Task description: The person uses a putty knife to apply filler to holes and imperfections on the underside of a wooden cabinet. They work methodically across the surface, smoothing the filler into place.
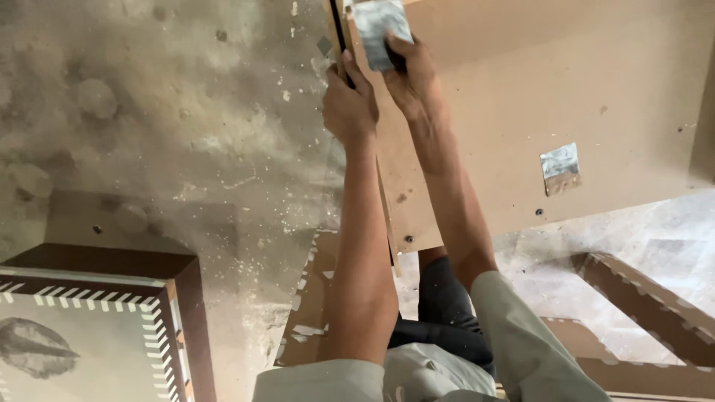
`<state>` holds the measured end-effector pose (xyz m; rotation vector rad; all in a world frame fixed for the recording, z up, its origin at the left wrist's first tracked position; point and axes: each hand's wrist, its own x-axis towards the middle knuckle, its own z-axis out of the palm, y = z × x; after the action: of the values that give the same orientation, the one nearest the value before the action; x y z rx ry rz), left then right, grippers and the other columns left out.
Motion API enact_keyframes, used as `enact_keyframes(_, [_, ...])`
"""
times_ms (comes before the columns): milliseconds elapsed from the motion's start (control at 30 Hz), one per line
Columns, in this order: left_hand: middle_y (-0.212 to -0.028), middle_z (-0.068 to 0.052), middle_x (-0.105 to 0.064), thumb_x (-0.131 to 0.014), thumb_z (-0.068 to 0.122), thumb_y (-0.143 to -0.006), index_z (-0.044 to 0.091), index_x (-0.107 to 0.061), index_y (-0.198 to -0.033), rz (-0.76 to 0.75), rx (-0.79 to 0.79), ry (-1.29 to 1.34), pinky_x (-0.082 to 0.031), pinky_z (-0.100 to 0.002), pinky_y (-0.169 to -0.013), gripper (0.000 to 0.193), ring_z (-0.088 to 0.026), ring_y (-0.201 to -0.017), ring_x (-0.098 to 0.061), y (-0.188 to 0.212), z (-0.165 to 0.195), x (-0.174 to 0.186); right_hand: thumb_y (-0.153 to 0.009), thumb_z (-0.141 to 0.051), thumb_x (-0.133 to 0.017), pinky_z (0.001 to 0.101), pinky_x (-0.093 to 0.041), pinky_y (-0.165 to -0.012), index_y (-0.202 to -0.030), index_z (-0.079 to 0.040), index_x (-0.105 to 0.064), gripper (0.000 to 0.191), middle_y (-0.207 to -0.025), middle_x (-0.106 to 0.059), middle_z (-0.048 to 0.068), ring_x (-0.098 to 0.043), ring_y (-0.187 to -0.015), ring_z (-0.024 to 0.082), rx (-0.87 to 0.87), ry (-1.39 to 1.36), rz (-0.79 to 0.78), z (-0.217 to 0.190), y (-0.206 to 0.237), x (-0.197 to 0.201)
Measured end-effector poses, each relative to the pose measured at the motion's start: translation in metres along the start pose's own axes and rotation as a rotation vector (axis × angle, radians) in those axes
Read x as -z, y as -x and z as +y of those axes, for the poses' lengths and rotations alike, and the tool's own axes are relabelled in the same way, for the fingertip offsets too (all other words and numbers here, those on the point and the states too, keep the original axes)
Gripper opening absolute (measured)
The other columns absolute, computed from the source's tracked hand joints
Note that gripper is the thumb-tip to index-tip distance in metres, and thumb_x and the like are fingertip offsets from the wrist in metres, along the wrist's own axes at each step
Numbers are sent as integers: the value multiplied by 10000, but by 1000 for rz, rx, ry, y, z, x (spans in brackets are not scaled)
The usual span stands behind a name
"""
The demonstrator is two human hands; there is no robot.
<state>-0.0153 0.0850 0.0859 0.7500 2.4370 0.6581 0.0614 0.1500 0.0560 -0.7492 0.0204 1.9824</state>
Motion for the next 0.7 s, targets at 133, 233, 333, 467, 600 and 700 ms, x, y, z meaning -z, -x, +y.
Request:
enact_keyframes(133, [-916,-167,-771,-376,577,-1010,125,-679,-1123,78,-43,58,-562,-562,-722,557,-423,-836,-730,-1,-1,-1,-993,13,-458,416,-579,-998,-1248,75,-547,276,-1187,-649,185,-676,-1083,282,32,128,36,11,8,8])
enact_keyframes(233, [-927,-159,-772,-371,578,-1011,117,-662,-1143,30,-17,47,-569,-559,-723,561,-416,-832,-738,-1,-3,0,-1018,-6,-457,455,-584,-1010,-1222,114,-531,248,-1180,-645,234,-676,-1086,335,-16,85,75,20,-1,7])
enact_keyframes(333, [-937,-150,-775,-366,591,-1011,111,-650,-1162,-6,-2,48,-578,-554,-727,578,-409,-843,-745,-2,-4,0,-1032,-32,-454,508,-587,-992,-1195,141,-515,245,-1154,-636,266,-674,-1065,385,-7,81,92,25,-10,-2])
enact_keyframes(467, [-955,-163,-768,-370,599,-1001,122,-657,-1201,6,-12,61,-565,-569,-740,592,-429,-866,-729,-4,-3,2,-1045,-96,-413,486,-581,-1012,-1217,134,-505,301,-1166,-634,269,-666,-1085,375,-70,28,41,29,-16,-10])
enact_keyframes(600, [-970,-169,-767,-376,608,-999,123,-652,-1221,23,-3,40,-567,-569,-745,600,-427,-877,-732,-4,-3,3,-1046,-115,-394,504,-580,-1033,-1217,113,-495,302,-1174,-621,254,-650,-1114,369,-112,-62,55,28,-15,-12])
enact_keyframes(700, [-975,-156,-778,-372,607,-999,124,-658,-1196,-2,5,54,-571,-563,-744,595,-417,-883,-740,-3,-4,2,-1032,-84,-424,507,-561,-1034,-1190,118,-499,267,-1162,-616,259,-648,-1104,369,-102,-49,59,25,-16,-8])
